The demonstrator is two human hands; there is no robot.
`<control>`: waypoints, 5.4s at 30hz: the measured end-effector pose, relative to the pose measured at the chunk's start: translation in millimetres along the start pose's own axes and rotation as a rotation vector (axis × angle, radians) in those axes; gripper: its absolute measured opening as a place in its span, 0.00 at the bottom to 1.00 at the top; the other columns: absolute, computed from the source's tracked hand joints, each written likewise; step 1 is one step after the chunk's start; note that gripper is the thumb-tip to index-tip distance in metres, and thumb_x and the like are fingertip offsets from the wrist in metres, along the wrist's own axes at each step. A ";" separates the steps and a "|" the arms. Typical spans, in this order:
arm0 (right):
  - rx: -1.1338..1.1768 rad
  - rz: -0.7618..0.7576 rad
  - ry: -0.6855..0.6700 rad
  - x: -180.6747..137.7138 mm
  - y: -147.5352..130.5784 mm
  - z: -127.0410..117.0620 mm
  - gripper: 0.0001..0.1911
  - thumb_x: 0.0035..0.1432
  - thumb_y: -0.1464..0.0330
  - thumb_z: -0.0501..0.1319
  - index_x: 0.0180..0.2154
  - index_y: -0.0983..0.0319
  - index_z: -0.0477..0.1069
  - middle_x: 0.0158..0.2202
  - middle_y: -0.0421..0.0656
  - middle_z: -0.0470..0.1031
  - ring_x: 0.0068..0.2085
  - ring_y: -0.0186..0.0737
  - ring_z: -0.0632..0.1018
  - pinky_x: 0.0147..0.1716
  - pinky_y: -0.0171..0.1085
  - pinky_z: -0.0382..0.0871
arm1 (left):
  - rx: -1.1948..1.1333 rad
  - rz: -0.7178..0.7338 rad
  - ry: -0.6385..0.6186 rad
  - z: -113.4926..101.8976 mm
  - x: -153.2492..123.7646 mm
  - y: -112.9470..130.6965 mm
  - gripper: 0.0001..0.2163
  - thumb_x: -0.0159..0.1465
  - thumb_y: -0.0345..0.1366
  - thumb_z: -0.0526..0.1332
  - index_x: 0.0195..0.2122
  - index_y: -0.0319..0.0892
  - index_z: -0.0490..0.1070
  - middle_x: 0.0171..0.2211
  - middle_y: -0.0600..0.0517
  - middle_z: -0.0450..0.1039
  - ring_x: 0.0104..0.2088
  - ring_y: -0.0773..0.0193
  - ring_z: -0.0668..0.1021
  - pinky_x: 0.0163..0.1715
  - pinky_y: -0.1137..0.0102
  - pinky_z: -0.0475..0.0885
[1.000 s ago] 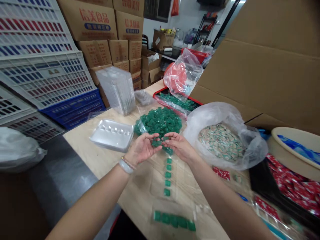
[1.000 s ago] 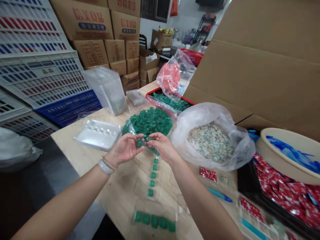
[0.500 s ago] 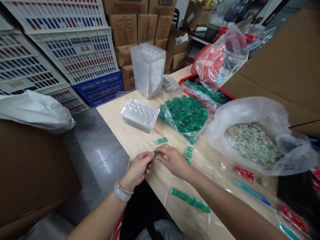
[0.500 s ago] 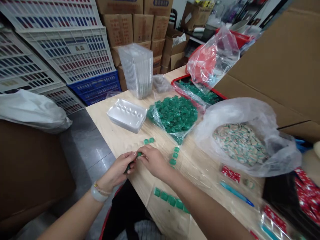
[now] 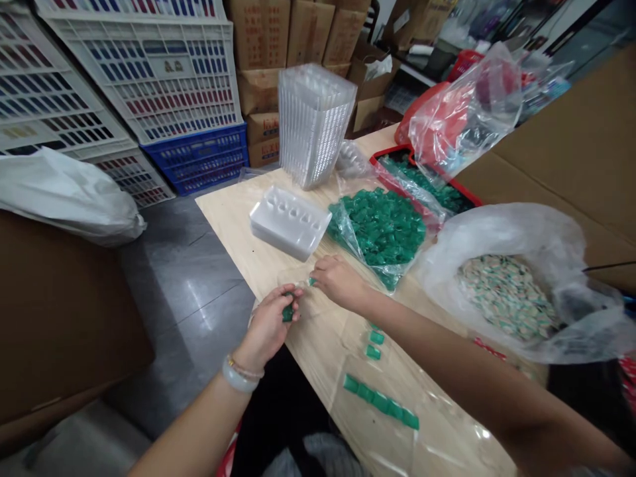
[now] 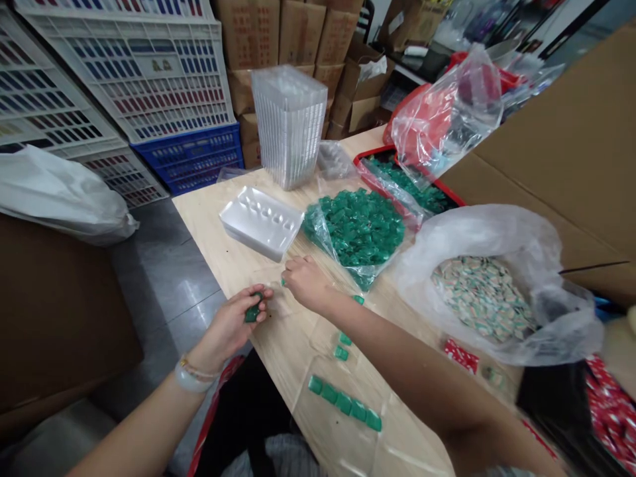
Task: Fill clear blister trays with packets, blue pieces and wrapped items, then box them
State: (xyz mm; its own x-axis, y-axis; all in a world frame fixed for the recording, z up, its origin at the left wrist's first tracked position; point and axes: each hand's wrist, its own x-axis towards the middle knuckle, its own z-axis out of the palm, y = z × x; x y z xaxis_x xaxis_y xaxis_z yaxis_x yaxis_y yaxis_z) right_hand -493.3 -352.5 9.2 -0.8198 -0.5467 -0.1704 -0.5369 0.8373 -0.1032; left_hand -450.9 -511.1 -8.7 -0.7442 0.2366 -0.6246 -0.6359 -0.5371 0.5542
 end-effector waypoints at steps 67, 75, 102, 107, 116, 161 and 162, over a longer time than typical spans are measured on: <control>0.104 0.044 -0.033 -4.7 -21.1 2.6 0.08 0.55 0.71 0.53 0.35 0.66 0.69 0.34 0.45 0.70 0.37 0.38 0.69 0.37 0.36 0.57 | 0.810 0.475 0.078 -21.6 17.9 -16.4 0.07 0.56 0.33 0.52 0.30 0.39 0.68 0.27 0.51 0.72 0.27 0.67 0.72 0.30 0.72 0.65; 0.061 0.067 0.079 -18.5 -13.8 12.2 0.07 0.54 0.69 0.56 0.34 0.63 0.71 0.33 0.46 0.70 0.39 0.41 0.66 0.39 0.40 0.53 | 0.991 0.470 0.059 -20.5 18.8 -11.8 0.07 0.56 0.32 0.52 0.29 0.39 0.68 0.27 0.51 0.72 0.29 0.65 0.72 0.32 0.71 0.65; 0.075 0.958 0.811 -84.3 281.7 -87.1 0.09 0.50 0.76 0.53 0.30 0.64 0.71 0.34 0.48 0.70 0.36 0.40 0.69 0.37 0.41 0.61 | 0.126 -0.067 -0.093 55.4 5.4 0.1 0.15 0.46 0.28 0.66 0.37 0.36 0.70 0.35 0.47 0.74 0.36 0.64 0.76 0.35 0.76 0.71; 0.088 0.913 0.865 -82.5 239.8 -87.8 0.15 0.51 0.74 0.51 0.38 0.74 0.71 0.40 0.57 0.69 0.40 0.39 0.70 0.39 0.40 0.58 | 0.179 0.020 -0.097 48.9 6.6 -7.3 0.16 0.43 0.36 0.68 0.32 0.36 0.70 0.28 0.51 0.74 0.24 0.72 0.74 0.24 0.78 0.68; 0.806 0.104 0.389 -66.6 -1.7 -28.4 0.11 0.53 0.73 0.55 0.40 0.62 0.70 0.30 0.42 0.69 0.31 0.32 0.71 0.31 0.33 0.66 | 0.168 0.008 -0.192 43.3 -3.8 -14.5 0.15 0.48 0.38 0.66 0.35 0.36 0.72 0.25 0.52 0.72 0.24 0.72 0.73 0.27 0.77 0.68; 0.550 0.345 0.579 -78.3 -85.7 25.0 0.11 0.57 0.73 0.48 0.39 0.65 0.67 0.35 0.49 0.69 0.40 0.39 0.70 0.41 0.39 0.68 | 0.255 -0.131 -0.167 -0.2 -16.3 -18.2 0.12 0.40 0.34 0.70 0.23 0.36 0.69 0.20 0.56 0.69 0.21 0.74 0.71 0.24 0.79 0.67; 0.549 0.331 0.597 -78.5 -87.1 26.4 0.11 0.57 0.72 0.49 0.39 0.65 0.67 0.35 0.49 0.69 0.40 0.39 0.70 0.40 0.39 0.69 | 0.230 -0.179 -0.218 -3.7 -16.8 -18.3 0.11 0.42 0.34 0.69 0.23 0.36 0.69 0.20 0.56 0.68 0.21 0.74 0.70 0.24 0.79 0.66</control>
State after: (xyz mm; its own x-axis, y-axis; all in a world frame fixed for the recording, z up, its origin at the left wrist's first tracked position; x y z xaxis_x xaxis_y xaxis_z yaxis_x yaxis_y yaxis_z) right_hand -376.9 -382.3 5.7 -0.9662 -0.0585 0.2510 -0.2074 0.7548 -0.6223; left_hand -426.0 -508.2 -10.4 -0.6269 0.4909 -0.6049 -0.7712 -0.2810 0.5712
